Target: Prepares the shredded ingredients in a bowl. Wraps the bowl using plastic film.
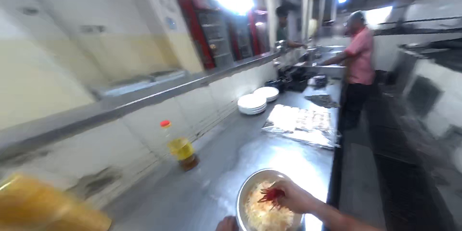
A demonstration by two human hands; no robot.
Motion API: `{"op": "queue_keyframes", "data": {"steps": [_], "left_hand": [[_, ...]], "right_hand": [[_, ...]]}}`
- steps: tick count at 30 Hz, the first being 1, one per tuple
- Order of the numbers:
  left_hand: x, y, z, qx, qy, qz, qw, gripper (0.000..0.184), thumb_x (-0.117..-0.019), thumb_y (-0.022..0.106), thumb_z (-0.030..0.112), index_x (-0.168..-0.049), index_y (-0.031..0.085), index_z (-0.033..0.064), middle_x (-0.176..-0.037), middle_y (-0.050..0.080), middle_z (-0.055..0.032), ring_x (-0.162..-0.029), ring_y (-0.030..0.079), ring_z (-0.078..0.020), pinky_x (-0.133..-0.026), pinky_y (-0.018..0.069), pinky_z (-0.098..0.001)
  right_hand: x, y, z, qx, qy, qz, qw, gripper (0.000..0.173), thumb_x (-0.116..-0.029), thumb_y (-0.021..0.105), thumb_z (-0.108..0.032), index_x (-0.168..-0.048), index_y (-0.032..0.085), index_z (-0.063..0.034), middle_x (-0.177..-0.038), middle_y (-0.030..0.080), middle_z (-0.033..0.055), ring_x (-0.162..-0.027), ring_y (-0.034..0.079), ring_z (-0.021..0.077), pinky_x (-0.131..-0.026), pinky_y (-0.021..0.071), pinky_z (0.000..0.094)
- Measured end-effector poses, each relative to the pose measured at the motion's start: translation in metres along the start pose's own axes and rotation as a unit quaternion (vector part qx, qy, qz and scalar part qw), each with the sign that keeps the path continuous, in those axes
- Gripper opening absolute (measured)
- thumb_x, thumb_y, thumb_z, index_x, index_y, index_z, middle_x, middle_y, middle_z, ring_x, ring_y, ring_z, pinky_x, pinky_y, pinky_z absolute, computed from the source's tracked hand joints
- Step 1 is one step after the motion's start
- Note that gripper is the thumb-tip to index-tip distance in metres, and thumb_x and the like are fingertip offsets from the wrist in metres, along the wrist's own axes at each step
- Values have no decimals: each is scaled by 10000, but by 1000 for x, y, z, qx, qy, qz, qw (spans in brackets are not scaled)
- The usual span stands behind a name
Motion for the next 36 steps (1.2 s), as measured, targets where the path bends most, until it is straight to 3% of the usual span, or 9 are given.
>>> {"op": "queue_keyframes", "data": {"steps": [5, 8, 11, 16, 19, 24, 29, 31, 36], "left_hand": [[29, -2, 12, 216, -245, 227, 918, 269, -1029, 552, 110, -1133, 644, -120, -1079, 666, -274, -991, 662, -363, -924, 529, -509], [31, -21, 61, 253, -231, 306, 888, 221, -996, 588, 88, -1094, 670, -93, -1019, 693, -206, -910, 682, -252, -848, 569, -407], [21, -23, 99, 217, -161, 256, 928, 188, -956, 644, 96, -1061, 731, -33, -995, 716, -151, -894, 701, -219, -830, 587, -374], [20, -14, 118, 148, -219, 143, 954, 290, -970, 591, 54, -1231, 702, -9, -1144, 713, -179, -1083, 669, -330, -997, 515, -475], [33, -1, 114, 125, -201, 206, 949, 249, -948, 597, 17, -1151, 733, -30, -1078, 722, -204, -1040, 679, -377, -963, 526, -519], [41, 17, 104, 77, -163, 302, 936, 143, -856, 698, 54, -975, 772, 23, -993, 714, -175, -950, 671, -372, -865, 547, -498], [49, 19, 102, 213, -327, 199, 899, 599, -933, 664, 141, -1463, 462, -56, -1386, 533, -298, -1201, 597, -386, -1018, 502, -494], [52, 22, 105, 274, -344, 167, 883, 607, -956, 610, 95, -1492, 388, -85, -1436, 511, -304, -1299, 562, -369, -1108, 450, -479], [61, 27, 115, 345, -355, 200, 846, 580, -932, 607, 27, -1461, 394, -81, -1366, 541, -304, -1179, 619, -356, -1000, 519, -483]], "right_hand": [[-62, -18, 3, 140, -58, -127, 980, 322, -1005, 607, -209, -1276, 671, -47, -1214, 683, 178, -1148, 646, 308, -1028, 479, 514], [-71, -29, -5, 142, -126, -174, 966, 323, -1045, 513, -133, -1318, 642, -19, -1297, 649, 186, -1232, 610, 290, -1094, 445, 450], [-74, -32, -10, 111, -192, -132, 966, 330, -997, 507, -38, -1274, 686, -37, -1262, 673, 161, -1184, 640, 255, -1058, 488, 403], [-81, -26, 1, 143, -183, -164, 959, 316, -1023, 487, -62, -1261, 691, -25, -1280, 668, 178, -1216, 627, 292, -1083, 461, 447], [-75, -23, 9, 101, -159, -84, 978, 281, -1007, 549, -109, -1217, 706, -9, -1181, 689, 177, -1110, 661, 270, -1014, 502, 413], [-91, -13, 22, 152, -83, -136, 976, 341, -1044, 455, -58, -1326, 640, -14, -1309, 649, 191, -1243, 612, 302, -1099, 446, 455], [-91, 42, 37, 241, -12, -226, 944, 821, -882, 758, -477, -1576, 401, -223, -1617, 311, 230, -1452, 340, 473, -1094, 377, 667], [-79, 71, 44, 291, -18, -237, 926, 879, -810, 833, -356, -1570, 399, -272, -1670, 174, 231, -1495, 175, 543, -1025, 347, 769], [-97, 41, 46, 266, -56, -250, 929, 722, -798, 791, -108, -1468, 530, -167, -1564, 326, 281, -1398, 368, 515, -1048, 415, 668]]}}
Point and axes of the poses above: each hand's wrist, its own x-axis away from the middle knuckle, its own y-axis out of the palm, z = x × y, the point moved 1 cm from there along -x, towards the middle knuckle
